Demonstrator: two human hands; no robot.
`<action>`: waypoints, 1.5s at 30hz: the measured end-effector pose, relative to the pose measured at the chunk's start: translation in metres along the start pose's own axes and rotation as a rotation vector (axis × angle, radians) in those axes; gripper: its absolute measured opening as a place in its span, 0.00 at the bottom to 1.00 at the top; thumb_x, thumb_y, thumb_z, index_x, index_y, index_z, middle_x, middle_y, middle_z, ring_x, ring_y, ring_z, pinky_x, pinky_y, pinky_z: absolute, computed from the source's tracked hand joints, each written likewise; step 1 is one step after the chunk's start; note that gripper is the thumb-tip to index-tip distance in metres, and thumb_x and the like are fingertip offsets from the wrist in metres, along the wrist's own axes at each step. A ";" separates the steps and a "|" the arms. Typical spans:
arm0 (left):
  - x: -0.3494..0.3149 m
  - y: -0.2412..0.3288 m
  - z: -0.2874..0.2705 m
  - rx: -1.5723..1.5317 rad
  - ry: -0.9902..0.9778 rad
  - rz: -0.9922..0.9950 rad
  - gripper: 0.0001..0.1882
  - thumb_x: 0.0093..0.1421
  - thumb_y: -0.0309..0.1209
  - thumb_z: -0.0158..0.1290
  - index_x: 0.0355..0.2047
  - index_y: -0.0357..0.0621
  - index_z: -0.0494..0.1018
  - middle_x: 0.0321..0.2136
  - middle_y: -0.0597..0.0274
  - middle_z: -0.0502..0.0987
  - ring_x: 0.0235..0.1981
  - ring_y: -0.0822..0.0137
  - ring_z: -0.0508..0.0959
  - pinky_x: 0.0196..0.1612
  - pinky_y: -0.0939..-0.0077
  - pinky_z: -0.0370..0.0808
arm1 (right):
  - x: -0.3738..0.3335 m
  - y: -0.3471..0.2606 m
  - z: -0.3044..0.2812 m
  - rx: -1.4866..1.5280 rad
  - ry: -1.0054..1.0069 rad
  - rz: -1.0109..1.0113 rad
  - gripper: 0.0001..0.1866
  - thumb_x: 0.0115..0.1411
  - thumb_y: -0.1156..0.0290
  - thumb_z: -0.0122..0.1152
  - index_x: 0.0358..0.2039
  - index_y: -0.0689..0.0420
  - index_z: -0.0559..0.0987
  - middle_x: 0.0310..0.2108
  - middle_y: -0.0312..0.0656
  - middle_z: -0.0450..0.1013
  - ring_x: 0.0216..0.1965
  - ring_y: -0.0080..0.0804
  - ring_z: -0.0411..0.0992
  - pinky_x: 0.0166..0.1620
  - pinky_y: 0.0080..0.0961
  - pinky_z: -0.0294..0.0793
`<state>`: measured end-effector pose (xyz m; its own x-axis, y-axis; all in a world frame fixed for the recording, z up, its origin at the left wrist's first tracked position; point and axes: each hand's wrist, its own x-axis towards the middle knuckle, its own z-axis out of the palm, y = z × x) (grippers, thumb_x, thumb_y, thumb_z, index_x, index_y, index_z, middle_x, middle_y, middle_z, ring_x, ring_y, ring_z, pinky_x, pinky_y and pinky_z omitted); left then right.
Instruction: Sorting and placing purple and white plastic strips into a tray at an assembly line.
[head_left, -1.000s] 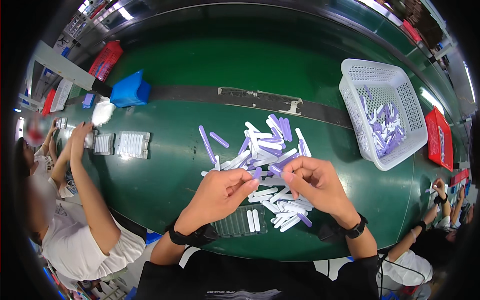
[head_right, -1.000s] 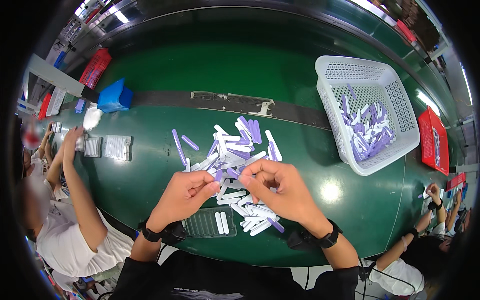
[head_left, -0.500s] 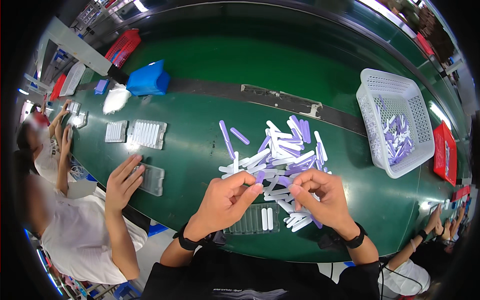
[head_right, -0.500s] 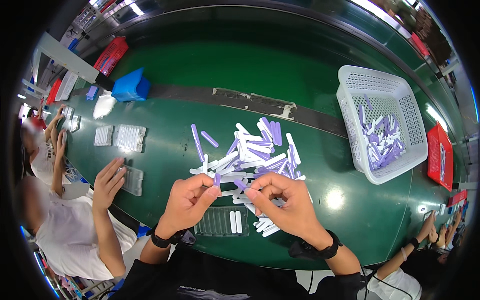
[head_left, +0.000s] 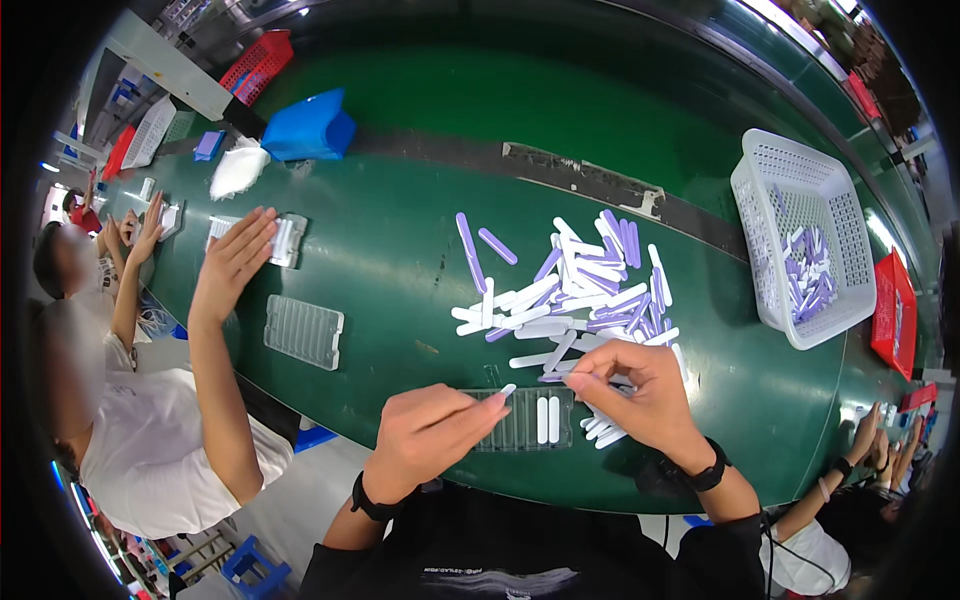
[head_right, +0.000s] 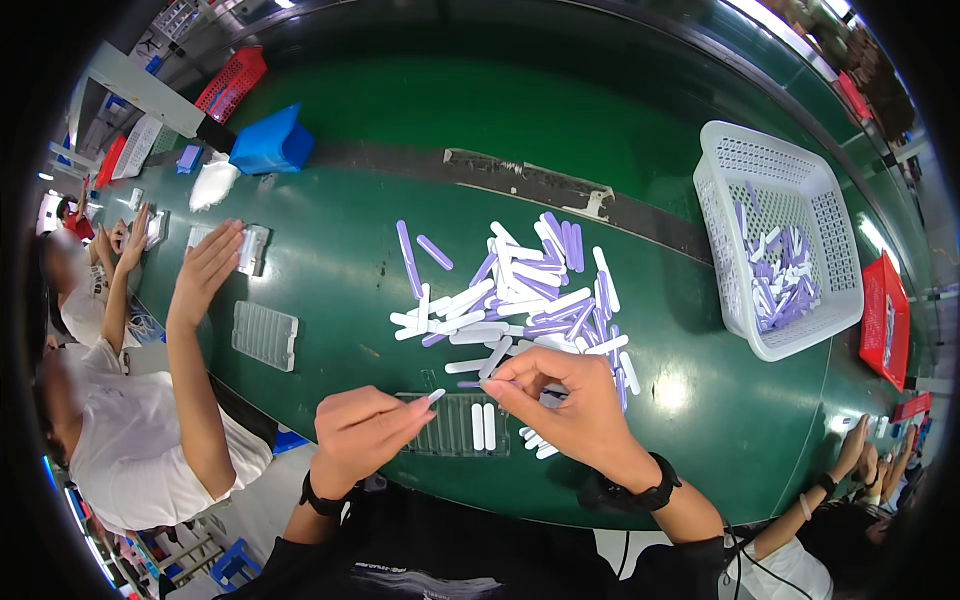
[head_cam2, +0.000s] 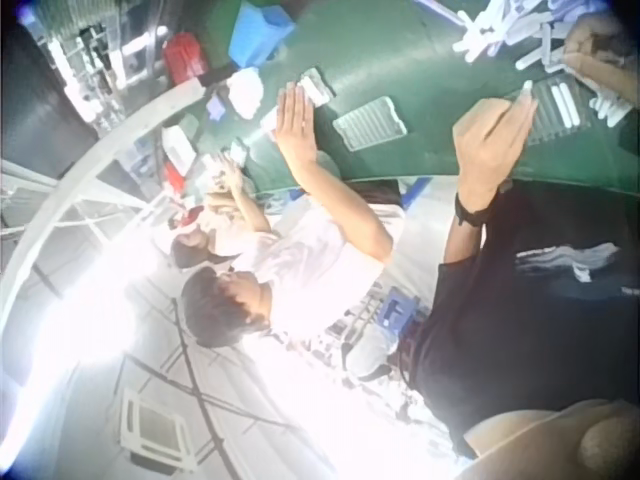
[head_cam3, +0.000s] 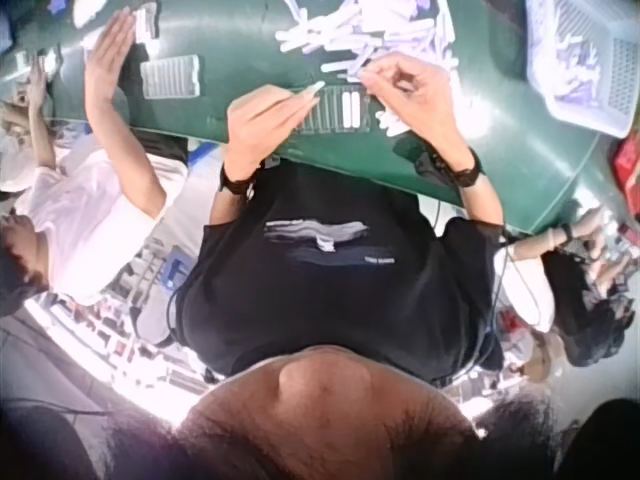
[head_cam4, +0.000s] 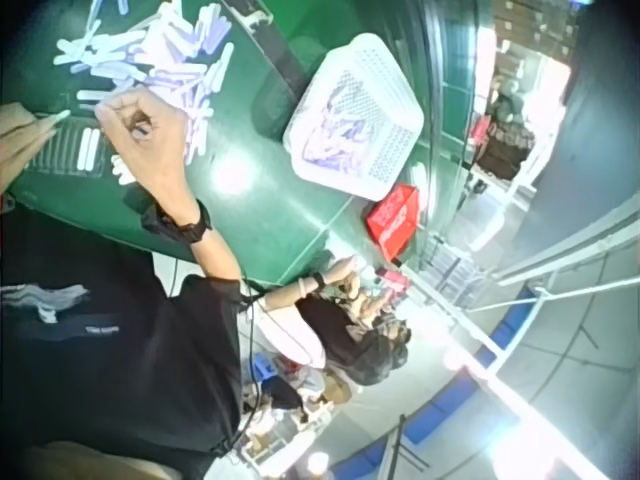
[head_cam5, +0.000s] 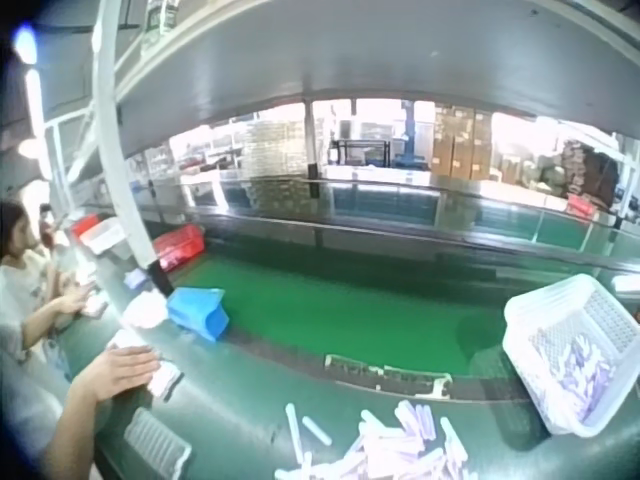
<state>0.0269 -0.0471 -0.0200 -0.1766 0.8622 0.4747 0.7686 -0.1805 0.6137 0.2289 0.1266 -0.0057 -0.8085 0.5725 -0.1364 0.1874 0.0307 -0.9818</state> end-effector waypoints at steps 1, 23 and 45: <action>-0.005 0.002 -0.002 0.035 -0.018 0.045 0.17 0.47 0.24 0.74 0.38 0.42 0.85 0.22 0.67 0.75 0.19 0.70 0.75 0.21 0.76 0.69 | -0.001 0.000 0.000 -0.151 0.025 -0.107 0.05 0.64 0.73 0.70 0.36 0.60 0.84 0.26 0.37 0.80 0.26 0.19 0.75 0.28 0.20 0.70; -0.042 0.033 0.000 0.293 -0.408 0.004 0.22 0.53 0.35 0.70 0.50 0.50 0.84 0.16 0.73 0.60 0.15 0.73 0.68 0.18 0.75 0.65 | -0.055 -0.013 0.046 -1.285 -0.335 -0.592 0.13 0.51 0.71 0.66 0.37 0.62 0.86 0.25 0.33 0.70 0.28 0.24 0.69 0.29 0.22 0.68; 0.053 -0.023 -0.019 0.245 -0.258 0.030 0.20 0.58 0.32 0.68 0.52 0.51 0.83 0.12 0.66 0.66 0.13 0.66 0.69 0.18 0.68 0.65 | 0.028 0.005 -0.071 -0.877 0.132 -0.255 0.06 0.53 0.74 0.72 0.33 0.54 0.84 0.34 0.34 0.76 0.38 0.38 0.74 0.41 0.33 0.77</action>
<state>-0.0122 -0.0063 0.0032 -0.0144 0.9549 0.2965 0.9011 -0.1161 0.4177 0.2467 0.2006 -0.0056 -0.8234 0.5500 0.1396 0.4112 0.7478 -0.5213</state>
